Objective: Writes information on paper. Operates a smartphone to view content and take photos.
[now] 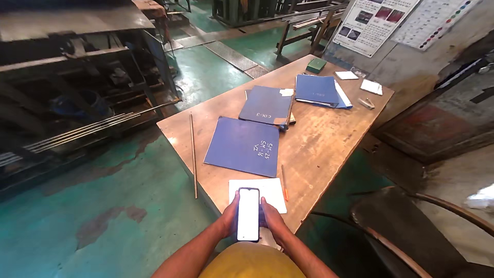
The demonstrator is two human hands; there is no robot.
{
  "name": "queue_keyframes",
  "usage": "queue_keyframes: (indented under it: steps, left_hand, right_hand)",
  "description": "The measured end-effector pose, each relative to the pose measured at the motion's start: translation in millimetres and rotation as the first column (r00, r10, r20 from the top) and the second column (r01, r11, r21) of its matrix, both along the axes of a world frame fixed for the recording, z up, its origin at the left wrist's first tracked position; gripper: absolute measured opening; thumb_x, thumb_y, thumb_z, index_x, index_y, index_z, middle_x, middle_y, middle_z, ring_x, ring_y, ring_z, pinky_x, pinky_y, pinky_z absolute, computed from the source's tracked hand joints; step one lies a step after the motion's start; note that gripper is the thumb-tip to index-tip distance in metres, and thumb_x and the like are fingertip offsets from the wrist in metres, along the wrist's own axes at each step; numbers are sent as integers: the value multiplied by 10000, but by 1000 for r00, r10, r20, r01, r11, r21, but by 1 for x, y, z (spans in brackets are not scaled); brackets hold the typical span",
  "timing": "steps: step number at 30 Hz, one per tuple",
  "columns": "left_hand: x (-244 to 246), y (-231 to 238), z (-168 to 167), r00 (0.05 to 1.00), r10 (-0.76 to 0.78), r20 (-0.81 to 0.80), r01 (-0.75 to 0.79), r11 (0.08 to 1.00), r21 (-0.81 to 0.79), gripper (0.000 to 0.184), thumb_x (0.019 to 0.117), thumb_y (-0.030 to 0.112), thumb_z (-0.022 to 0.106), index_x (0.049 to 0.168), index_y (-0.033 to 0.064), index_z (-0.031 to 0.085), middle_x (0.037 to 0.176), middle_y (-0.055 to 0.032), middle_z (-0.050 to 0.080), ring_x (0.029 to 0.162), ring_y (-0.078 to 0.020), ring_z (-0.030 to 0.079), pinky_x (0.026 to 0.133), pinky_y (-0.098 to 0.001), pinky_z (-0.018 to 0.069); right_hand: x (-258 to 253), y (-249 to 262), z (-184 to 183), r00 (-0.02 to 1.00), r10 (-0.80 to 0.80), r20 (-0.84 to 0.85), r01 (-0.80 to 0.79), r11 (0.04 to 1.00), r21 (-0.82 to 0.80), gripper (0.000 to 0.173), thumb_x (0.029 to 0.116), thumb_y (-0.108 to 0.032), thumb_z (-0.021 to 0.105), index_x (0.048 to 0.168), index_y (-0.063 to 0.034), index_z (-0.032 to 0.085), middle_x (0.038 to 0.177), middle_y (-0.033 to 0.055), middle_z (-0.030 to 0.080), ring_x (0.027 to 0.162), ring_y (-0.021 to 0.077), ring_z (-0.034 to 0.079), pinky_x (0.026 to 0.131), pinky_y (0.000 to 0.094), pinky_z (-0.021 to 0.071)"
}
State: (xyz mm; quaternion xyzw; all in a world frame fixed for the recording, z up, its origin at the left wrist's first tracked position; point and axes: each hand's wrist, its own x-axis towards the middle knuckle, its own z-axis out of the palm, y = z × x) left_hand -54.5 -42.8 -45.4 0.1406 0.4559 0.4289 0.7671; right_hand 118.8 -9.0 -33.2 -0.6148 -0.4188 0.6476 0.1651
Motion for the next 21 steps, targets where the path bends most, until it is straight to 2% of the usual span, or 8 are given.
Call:
queue_keyframes:
  steps: [2, 4, 5, 7, 9, 12, 16, 21]
  left_hand:
    - [0, 1, 1, 999, -34, 8, 34, 999, -1, 775, 1064, 612, 72, 1433, 68, 484, 1195, -172, 702, 1082, -289, 701, 917, -495, 587]
    - [-2, 2, -1, 997, -64, 33, 64, 998, 3, 802, 1055, 623, 41, 1431, 71, 485, 1198, -174, 699, 1086, -296, 697, 921, -504, 583]
    - [-2, 2, -1, 997, -73, 39, 73, 997, 3, 804, 1053, 625, 36, 1433, 75, 482, 1201, -173, 698, 1090, -296, 696, 923, -504, 582]
    - [-3, 2, -2, 996, -80, 42, 80, 997, 3, 803, 1051, 628, 37, 1433, 79, 481, 1198, -172, 699, 1092, -293, 696, 927, -501, 581]
    - [-3, 3, -5, 997, -75, 24, 75, 997, -7, 800, 1053, 632, 56, 1425, 75, 492, 1195, -171, 701, 1092, -293, 699, 928, -500, 582]
    - [-4, 3, -7, 998, -58, 7, 58, 998, 10, 771, 1068, 607, 83, 1428, 57, 487, 1213, -165, 690, 1108, -282, 688, 944, -486, 577]
    - [-3, 2, -2, 998, -50, 24, 50, 999, 12, 748, 1072, 600, 98, 1415, 64, 492, 1205, -156, 692, 1106, -272, 688, 946, -480, 575]
    - [-1, 2, -2, 1000, -14, 8, 14, 1000, -14, 714, 1083, 580, 129, 1408, 65, 500, 1192, -151, 692, 1083, -267, 689, 926, -474, 578]
  right_hand:
    - [3, -1, -1, 995, 97, 3, -97, 995, 32, 402, 990, -236, 634, 1302, 10, 569, 1112, 168, 678, 967, 244, 687, 852, 427, 581]
    - [2, -2, 0, 987, 154, 57, -156, 987, 48, 524, 810, -68, 721, 1302, -10, 550, 1134, 148, 681, 985, 230, 687, 847, 422, 581]
    - [1, -2, -1, 986, 152, 73, -156, 986, 54, 510, 805, -52, 709, 1292, -14, 561, 1131, 143, 687, 986, 226, 688, 842, 419, 579]
    - [0, 0, -4, 993, 102, 66, -106, 993, 60, 327, 990, -182, 615, 1260, 1, 600, 1104, 156, 688, 973, 236, 690, 854, 428, 579]
    - [-1, 1, -3, 999, 29, 41, -30, 999, 29, 517, 1117, -416, 359, 1239, 6, 630, 1095, 171, 701, 975, 251, 709, 859, 440, 592]
    - [-2, 2, 0, 1000, -15, -7, 15, 1000, -15, 684, 1108, -525, 231, 1275, 7, 627, 1107, 178, 705, 970, 263, 709, 841, 441, 590]
    - [-1, 1, 1, 1000, -12, 9, 12, 1000, -2, 614, 1108, -498, 307, 1247, 0, 638, 1094, 168, 702, 960, 252, 707, 833, 427, 590]
    - [-2, -1, -3, 996, 62, 67, -65, 997, 39, 468, 916, -299, 745, 1255, -8, 606, 1087, 147, 684, 963, 232, 683, 853, 421, 576]
